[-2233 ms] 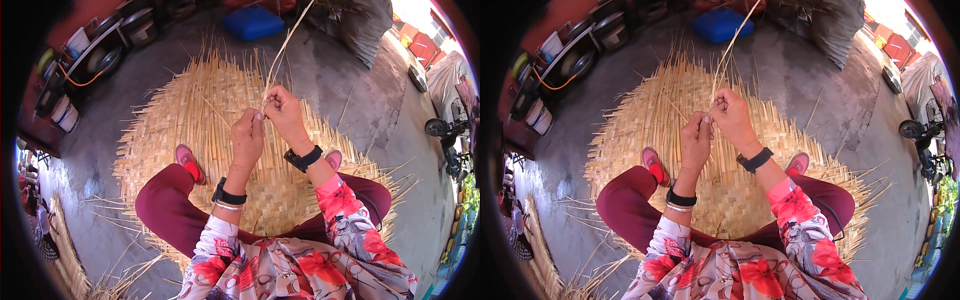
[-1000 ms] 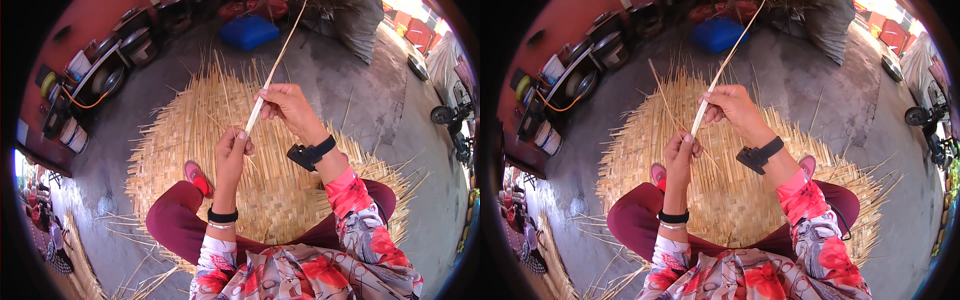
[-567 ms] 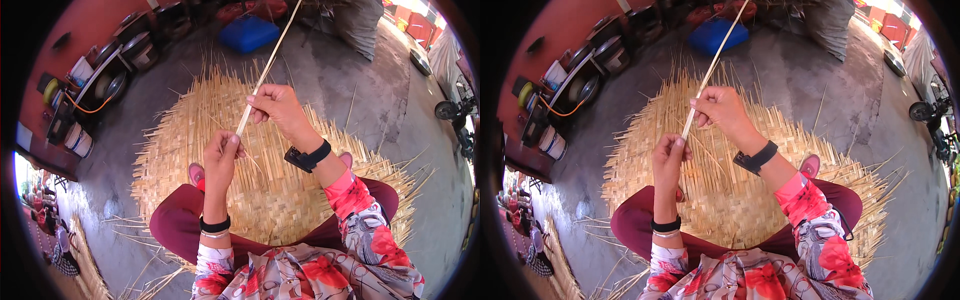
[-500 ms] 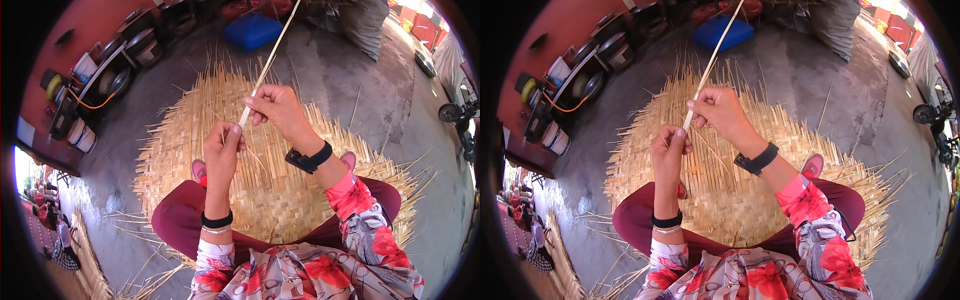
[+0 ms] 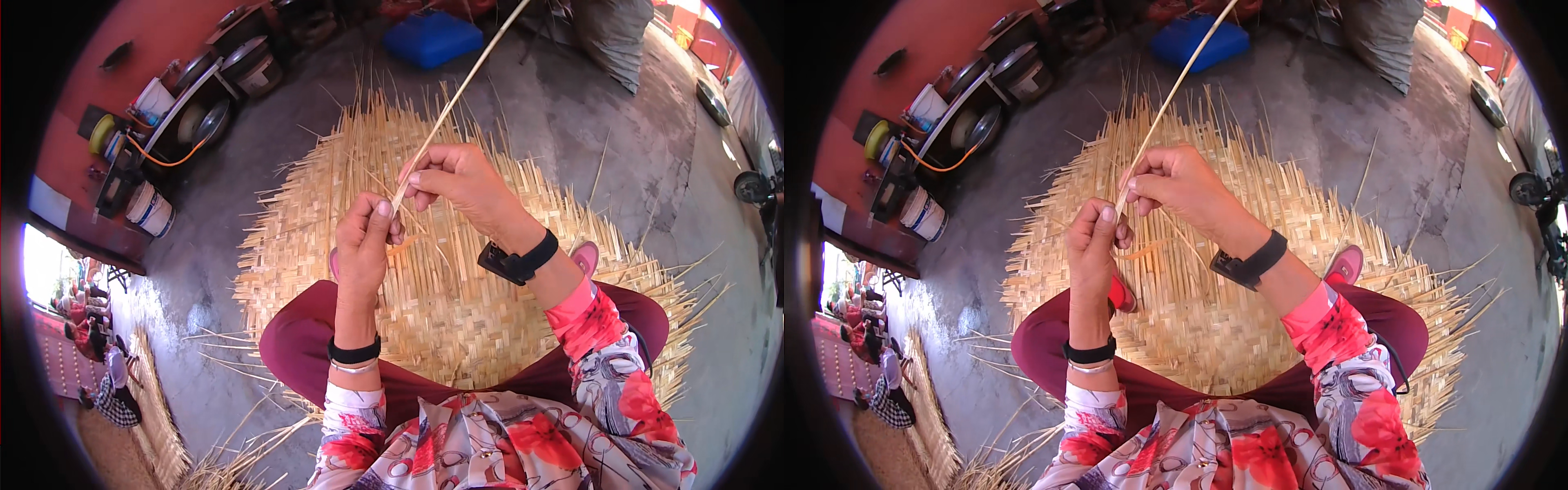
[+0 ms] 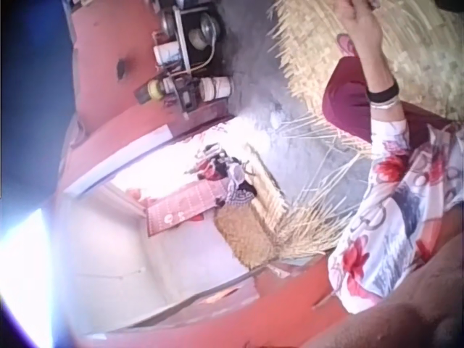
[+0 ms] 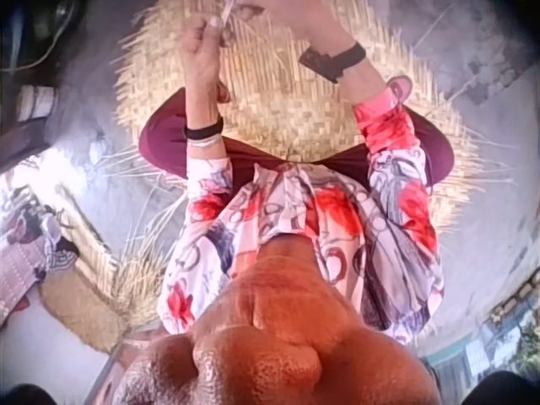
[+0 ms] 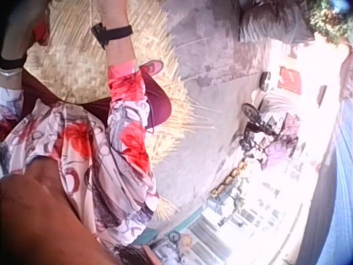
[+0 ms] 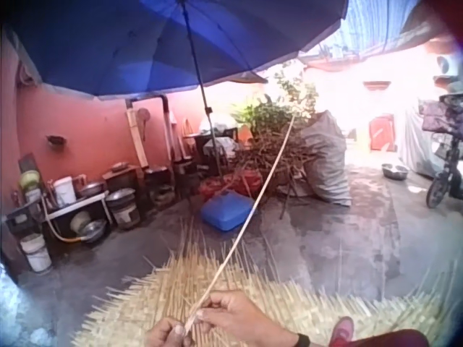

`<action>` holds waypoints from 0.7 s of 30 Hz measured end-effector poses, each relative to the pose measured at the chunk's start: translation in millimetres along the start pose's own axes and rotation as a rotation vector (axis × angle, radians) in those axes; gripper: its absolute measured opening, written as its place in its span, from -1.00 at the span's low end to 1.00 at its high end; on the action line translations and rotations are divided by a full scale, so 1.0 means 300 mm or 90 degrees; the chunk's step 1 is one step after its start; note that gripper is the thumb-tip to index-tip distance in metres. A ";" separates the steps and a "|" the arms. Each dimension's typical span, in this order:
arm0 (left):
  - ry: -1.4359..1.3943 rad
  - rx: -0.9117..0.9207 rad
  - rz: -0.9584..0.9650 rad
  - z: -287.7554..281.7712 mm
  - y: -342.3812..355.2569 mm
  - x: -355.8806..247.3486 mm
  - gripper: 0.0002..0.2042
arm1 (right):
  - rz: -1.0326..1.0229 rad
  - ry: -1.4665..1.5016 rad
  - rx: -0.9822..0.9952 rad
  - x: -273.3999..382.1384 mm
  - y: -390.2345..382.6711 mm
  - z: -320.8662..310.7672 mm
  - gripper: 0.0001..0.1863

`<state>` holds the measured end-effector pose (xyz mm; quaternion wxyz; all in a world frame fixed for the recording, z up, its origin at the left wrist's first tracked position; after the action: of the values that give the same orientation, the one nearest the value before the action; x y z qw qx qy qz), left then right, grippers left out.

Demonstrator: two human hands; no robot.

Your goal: Weaving thin strips of bamboo or reed together by hand to create a large circular mat.

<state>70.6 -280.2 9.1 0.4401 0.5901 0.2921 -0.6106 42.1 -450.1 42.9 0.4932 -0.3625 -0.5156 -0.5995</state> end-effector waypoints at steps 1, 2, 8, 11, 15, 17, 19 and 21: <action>0.023 0.014 0.010 -0.005 -0.006 0.005 -0.81 | 0.001 0.001 -0.017 -0.008 -0.008 0.004 -0.85; 0.047 0.028 0.019 -0.008 -0.011 0.006 -0.82 | 0.002 0.002 -0.033 -0.016 -0.013 0.006 -0.85; 0.285 0.001 0.047 0.004 -0.038 0.003 -0.82 | 0.001 -0.029 -0.093 -0.045 -0.013 0.003 -0.85; 0.475 -0.020 0.190 0.000 -0.044 0.029 -0.83 | 0.019 -0.034 -0.123 -0.066 -0.010 -0.024 -0.84; 0.496 -0.021 0.208 0.011 -0.045 0.025 -0.84 | 0.033 0.012 -0.139 -0.064 -0.006 -0.058 -0.84; 0.372 -0.029 0.093 -0.012 -0.054 0.025 -0.87 | 0.039 -0.026 -0.117 -0.060 0.006 -0.031 -0.84; 0.361 -0.043 0.069 -0.033 -0.067 0.022 -0.85 | 0.030 -0.049 -0.091 -0.056 0.008 0.000 -0.85; 0.352 -0.036 0.070 -0.045 -0.073 0.018 -0.84 | 0.016 -0.099 -0.082 -0.061 0.010 0.016 -0.86</action>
<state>58.1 -259.6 -1.4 0.3927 0.7367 0.3851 -0.3934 49.2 -441.4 27.3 0.4350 -0.4452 -0.5082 -0.5952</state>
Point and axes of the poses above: each hand's wrist, its own y-axis towards the middle knuckle, its own z-axis out of the palm, x = y × z, the point moved 1 cm from there along y, towards the middle knuckle, and after that the axes turned 4 degrees about -z, right-handed, at the moved point
